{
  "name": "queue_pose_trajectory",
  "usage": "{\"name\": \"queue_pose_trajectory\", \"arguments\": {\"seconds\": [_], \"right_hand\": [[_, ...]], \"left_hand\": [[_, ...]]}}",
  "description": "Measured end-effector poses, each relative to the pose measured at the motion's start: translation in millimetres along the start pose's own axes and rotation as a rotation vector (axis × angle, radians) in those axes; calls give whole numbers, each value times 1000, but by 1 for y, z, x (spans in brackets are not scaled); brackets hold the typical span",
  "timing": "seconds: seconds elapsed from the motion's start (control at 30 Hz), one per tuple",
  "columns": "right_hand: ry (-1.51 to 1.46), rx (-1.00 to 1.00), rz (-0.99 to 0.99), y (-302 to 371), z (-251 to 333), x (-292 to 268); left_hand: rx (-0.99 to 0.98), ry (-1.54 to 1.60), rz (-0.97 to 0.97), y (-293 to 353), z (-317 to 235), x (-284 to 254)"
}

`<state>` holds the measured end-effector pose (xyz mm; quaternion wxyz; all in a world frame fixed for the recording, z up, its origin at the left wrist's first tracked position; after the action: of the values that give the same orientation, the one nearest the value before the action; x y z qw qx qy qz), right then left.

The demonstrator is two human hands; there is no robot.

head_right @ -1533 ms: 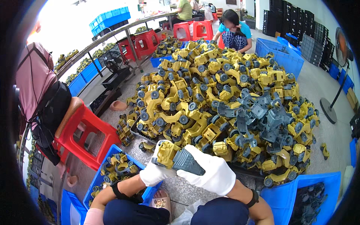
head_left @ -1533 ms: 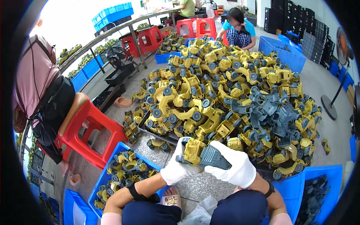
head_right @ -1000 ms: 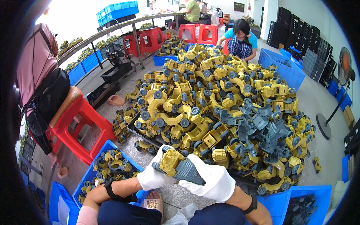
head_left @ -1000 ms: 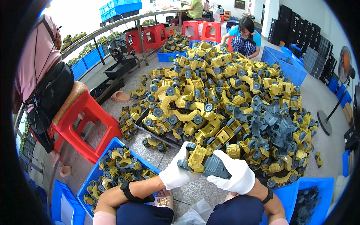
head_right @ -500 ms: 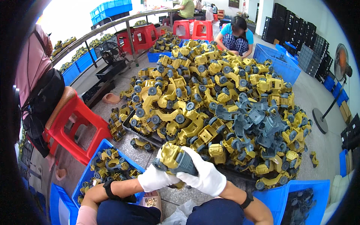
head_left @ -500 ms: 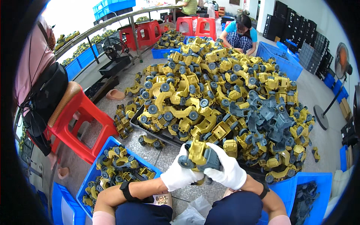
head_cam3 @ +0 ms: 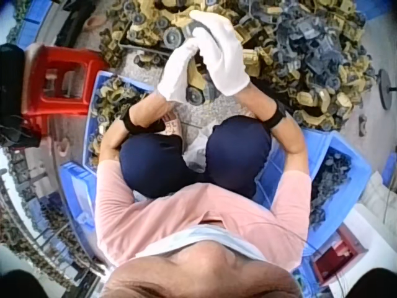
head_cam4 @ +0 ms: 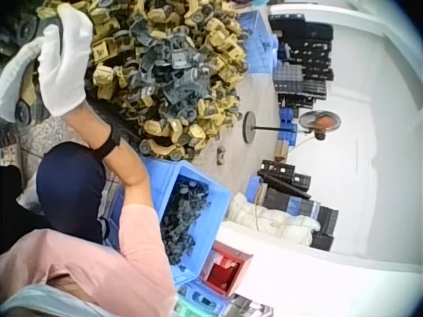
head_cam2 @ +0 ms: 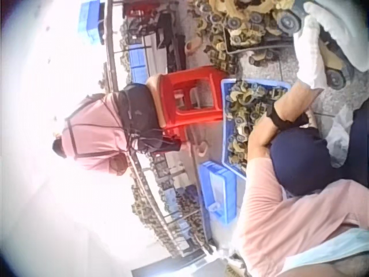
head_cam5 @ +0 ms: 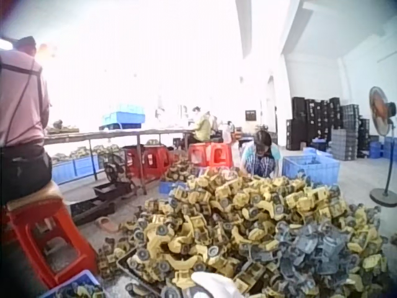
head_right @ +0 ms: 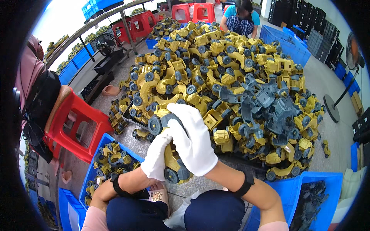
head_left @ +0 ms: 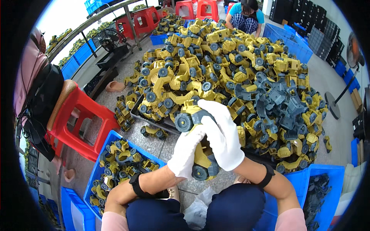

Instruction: Assembling plastic toy excavator parts at a factory workstation.

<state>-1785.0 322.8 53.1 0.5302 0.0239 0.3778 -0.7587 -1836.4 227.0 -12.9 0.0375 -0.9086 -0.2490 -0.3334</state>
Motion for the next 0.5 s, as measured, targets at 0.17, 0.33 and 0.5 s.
{"name": "queue_pose_trajectory", "arguments": {"seconds": [0.17,0.33,0.5], "right_hand": [[-29,-122,3,-9,12,14],[-81,118,224,19,-16,41],[-405,456,593,71,-15,46]], "left_hand": [[46,-68,14,13,-16,-12],[49,-111,7,25,-29,-74],[166,-368,-429,181,-90,-196]]}}
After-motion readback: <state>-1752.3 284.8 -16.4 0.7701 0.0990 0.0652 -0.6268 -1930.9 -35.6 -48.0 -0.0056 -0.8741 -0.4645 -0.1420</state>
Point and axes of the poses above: each hand's wrist, its own y-axis away from the middle knuckle, its own x-axis out of the palm, z = x × y, the point moved 6 cm from there along -y, towards the middle knuckle, and after that the axes turned 13 degrees about z, right-handed, at the moved point
